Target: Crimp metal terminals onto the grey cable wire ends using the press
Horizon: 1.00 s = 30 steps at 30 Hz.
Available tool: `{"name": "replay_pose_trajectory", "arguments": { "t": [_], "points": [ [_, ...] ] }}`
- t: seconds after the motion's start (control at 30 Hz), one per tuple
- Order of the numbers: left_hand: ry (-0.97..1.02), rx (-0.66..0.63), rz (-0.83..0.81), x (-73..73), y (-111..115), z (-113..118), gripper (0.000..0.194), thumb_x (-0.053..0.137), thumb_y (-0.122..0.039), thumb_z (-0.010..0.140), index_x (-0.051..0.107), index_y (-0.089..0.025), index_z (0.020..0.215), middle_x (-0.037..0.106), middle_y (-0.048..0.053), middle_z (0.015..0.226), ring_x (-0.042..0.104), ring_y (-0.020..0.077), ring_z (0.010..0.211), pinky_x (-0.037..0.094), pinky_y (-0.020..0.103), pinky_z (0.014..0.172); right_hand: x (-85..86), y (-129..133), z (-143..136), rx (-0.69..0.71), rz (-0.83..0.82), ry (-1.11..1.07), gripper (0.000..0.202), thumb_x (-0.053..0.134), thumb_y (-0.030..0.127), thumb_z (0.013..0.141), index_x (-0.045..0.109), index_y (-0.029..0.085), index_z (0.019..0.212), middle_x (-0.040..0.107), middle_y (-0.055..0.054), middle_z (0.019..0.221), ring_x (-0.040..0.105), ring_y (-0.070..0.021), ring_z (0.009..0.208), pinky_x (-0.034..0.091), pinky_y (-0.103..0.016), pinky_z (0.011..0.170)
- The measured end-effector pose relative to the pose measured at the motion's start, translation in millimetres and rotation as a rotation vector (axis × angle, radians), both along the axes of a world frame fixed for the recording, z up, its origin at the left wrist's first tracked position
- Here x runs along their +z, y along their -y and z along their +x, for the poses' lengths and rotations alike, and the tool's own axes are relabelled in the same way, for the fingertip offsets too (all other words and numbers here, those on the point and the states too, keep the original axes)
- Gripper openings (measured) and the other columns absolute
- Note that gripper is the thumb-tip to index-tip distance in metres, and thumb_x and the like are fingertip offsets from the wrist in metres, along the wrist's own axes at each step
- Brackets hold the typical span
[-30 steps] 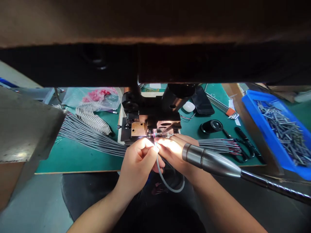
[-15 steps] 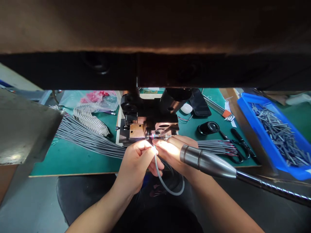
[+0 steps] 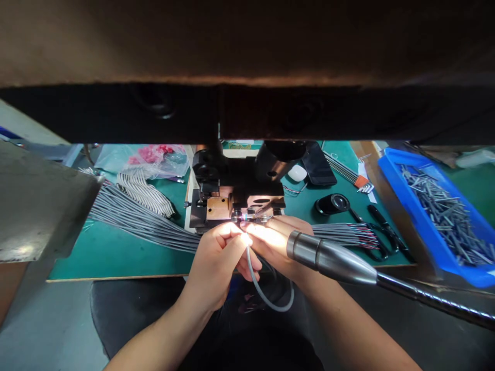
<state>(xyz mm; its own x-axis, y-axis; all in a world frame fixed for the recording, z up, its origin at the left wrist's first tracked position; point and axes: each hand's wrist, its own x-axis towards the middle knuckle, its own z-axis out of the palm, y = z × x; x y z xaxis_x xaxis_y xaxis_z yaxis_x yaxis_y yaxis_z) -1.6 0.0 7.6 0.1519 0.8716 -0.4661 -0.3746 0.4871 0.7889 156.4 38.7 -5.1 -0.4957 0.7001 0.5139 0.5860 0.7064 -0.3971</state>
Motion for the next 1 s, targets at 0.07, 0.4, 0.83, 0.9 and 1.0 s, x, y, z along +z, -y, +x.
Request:
{"name": "replay_pose_trajectory", "arguments": {
  "t": [0.07,0.4,0.83,0.9,1.0],
  "points": [
    [0.004,0.004,-0.002,1.2,0,0,0.014,0.06,-0.025,0.086,0.059,-0.017,0.074,0.068,0.001,0.055,0.056,0.0108,0.043,0.05,0.021,0.046,-1.0,0,0,-0.012,-0.005,-0.023,0.013,0.067,0.027,0.095,0.075,0.022,0.086,0.055,0.005,0.055,0.05,-0.0124,0.054,0.04,-0.027,0.059],
    [-0.023,0.014,0.009,-0.5,-1,1,0.012,0.057,-0.023,0.084,0.059,-0.018,0.073,0.067,0.0,0.054,0.056,0.0105,0.043,0.049,0.021,0.046,-1.7,-1,0,-0.002,-0.008,-0.018,0.014,0.067,0.026,0.096,0.075,0.022,0.085,0.056,0.004,0.056,0.05,-0.0124,0.055,0.038,-0.028,0.058],
    [-0.029,0.014,0.05,-4.9,-1,0,0.011,0.053,-0.017,0.08,0.059,-0.017,0.071,0.067,0.0,0.056,0.058,0.0116,0.043,0.048,0.021,0.046,-12.7,9,8,-0.003,-0.003,0.095,0.019,0.063,0.029,0.099,0.072,0.024,0.114,0.059,0.004,0.064,0.051,-0.0126,0.061,0.036,-0.029,0.063],
    [-0.024,0.013,0.045,-4.3,-1,0,0.011,0.052,-0.016,0.08,0.059,-0.017,0.073,0.067,0.0,0.055,0.058,0.0116,0.043,0.048,0.021,0.046,-13.4,9,7,0.002,0.001,0.092,0.02,0.062,0.03,0.099,0.071,0.023,0.116,0.063,0.003,0.067,0.053,-0.0138,0.064,0.038,-0.03,0.065],
    [-0.023,0.01,0.046,-3.4,-1,1,0.011,0.052,-0.017,0.081,0.059,-0.017,0.073,0.068,0.0,0.056,0.058,0.0116,0.043,0.048,0.021,0.046,-11.5,8,5,0.003,0.001,0.079,0.019,0.063,0.029,0.098,0.07,0.024,0.115,0.067,0.002,0.071,0.057,-0.0147,0.066,0.041,-0.03,0.066]
  ]
}}
